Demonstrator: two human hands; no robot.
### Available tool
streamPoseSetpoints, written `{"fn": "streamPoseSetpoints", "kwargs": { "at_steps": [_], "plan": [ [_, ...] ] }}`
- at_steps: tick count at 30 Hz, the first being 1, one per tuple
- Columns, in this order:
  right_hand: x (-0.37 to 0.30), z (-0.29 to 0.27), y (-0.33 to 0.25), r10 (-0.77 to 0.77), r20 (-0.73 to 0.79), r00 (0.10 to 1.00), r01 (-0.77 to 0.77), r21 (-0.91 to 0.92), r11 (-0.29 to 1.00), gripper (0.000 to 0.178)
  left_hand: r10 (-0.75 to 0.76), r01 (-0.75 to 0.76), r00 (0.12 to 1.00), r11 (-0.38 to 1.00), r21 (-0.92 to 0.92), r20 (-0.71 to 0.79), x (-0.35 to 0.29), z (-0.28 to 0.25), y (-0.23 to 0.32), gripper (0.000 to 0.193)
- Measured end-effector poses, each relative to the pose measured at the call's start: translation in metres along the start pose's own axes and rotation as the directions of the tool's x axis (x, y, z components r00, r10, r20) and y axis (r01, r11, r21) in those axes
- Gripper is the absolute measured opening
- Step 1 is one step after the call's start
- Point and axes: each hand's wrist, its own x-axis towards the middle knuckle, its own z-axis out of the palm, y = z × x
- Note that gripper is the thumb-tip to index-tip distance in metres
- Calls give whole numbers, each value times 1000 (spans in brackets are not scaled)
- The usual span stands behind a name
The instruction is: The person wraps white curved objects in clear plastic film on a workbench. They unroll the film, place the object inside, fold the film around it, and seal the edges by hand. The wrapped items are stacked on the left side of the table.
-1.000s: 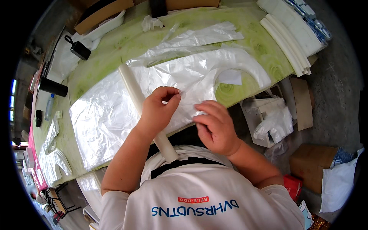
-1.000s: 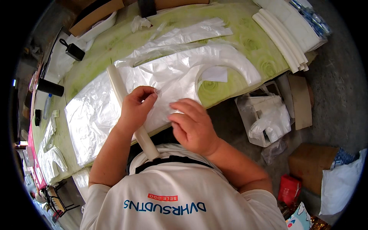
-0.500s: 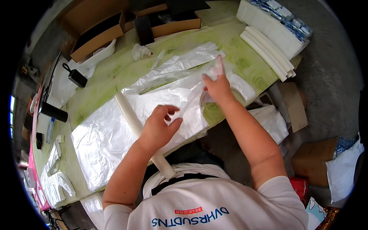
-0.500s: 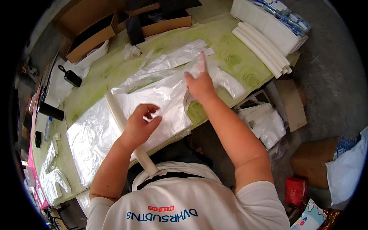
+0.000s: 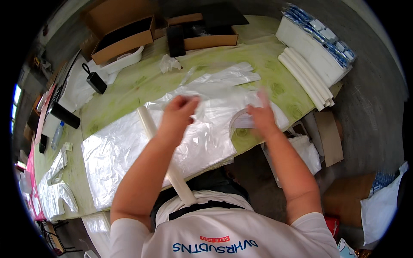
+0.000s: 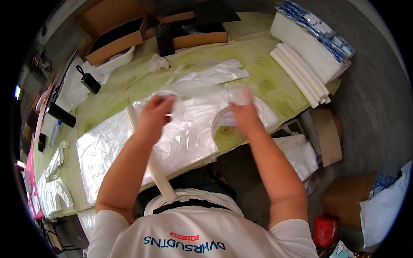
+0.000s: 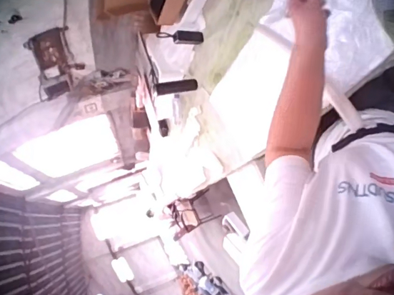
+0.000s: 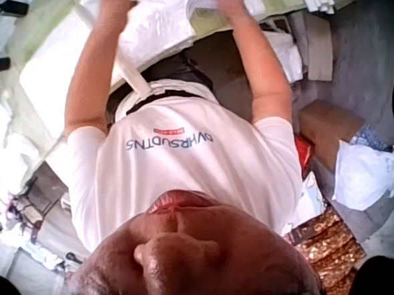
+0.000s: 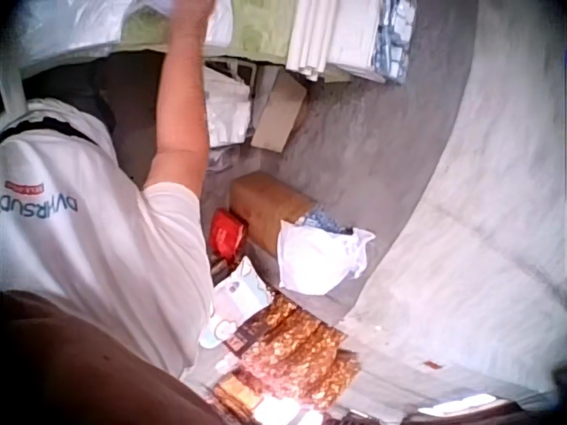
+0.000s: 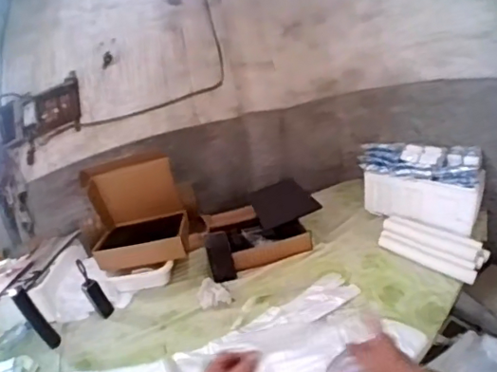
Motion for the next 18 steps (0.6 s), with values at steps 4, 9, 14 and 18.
{"fn": "streamPoseSetpoints", "kwargs": {
  "at_steps": [4, 9, 14, 18],
  "plan": [
    [7, -58, -11, 271, -81, 959, -205, 461, 863, 74, 149, -230, 929, 950, -212, -338, -53, -127, 5, 19],
    [-1, -95, 13, 273, -113, 955, -161, 574, 803, 60, 62, -145, 770, 986, -79, -636, -113, -267, -28, 18],
    [-14, -82, 18, 277, -285, 918, -87, 536, 840, 58, 63, 80, 701, 983, 166, -710, -141, -322, -67, 30],
    [-15, -88, 20, 224, -490, 842, 59, 497, 866, 56, 303, 122, 758, 805, 581, -578, -124, -318, -75, 53]
  ]
}}
